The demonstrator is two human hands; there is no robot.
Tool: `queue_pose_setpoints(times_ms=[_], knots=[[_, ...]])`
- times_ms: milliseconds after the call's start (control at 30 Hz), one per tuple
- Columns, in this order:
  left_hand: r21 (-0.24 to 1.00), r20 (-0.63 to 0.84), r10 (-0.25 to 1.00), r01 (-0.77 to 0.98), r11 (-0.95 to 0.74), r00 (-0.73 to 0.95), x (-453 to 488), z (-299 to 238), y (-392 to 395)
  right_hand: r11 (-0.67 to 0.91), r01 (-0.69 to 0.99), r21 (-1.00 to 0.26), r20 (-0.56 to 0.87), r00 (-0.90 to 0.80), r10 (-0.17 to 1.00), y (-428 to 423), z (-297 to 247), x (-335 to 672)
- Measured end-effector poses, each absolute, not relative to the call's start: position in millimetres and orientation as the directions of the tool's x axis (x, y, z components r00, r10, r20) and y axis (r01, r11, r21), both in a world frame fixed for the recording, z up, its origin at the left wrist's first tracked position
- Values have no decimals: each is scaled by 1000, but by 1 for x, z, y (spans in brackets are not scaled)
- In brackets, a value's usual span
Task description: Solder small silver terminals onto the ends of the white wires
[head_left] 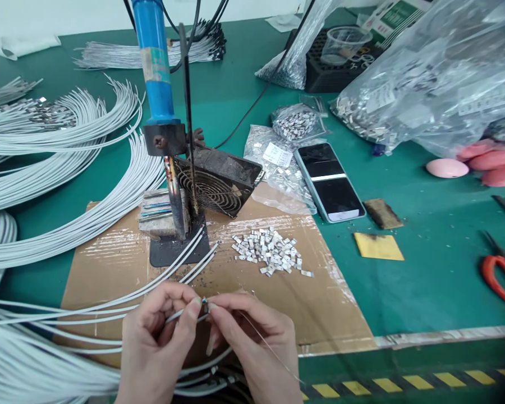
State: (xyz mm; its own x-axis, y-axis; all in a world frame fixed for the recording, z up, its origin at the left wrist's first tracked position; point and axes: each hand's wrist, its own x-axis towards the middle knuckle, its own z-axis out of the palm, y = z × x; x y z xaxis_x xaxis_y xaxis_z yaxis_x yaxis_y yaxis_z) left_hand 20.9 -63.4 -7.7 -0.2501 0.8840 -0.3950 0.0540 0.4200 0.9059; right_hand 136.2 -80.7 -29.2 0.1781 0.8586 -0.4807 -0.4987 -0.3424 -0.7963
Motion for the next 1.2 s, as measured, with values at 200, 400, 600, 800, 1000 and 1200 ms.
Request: queue_pose_setpoints(times_ms=[200, 400, 600, 800, 1000, 1200], knots=[[898, -421, 877, 33, 439, -230, 20, -10, -65, -258, -381, -888, -363, 234, 902, -82, -34, 138], [897, -433, 876, -1, 443, -212, 17, -13, -65, 74, -22, -997, 62, 336, 940, -86, -41, 138], [887, -458, 862, -57, 457, -217, 20, -9, -62, 233, 168, -958, 274, 292, 916, -87, -41, 142], [887, -445, 866, 19, 461, -230, 20, -4, -59, -16, -32, -999, -27, 368, 929, -80, -37, 157], [909, -377, 911, 123, 399, -165, 18, -2, -59, -299, -364, -882, -385, 190, 903, -67, -25, 162], [939, -301, 942, 129, 320, -149, 17, -3, -59, -307, -377, -874, -363, 83, 928, -63, -30, 159]])
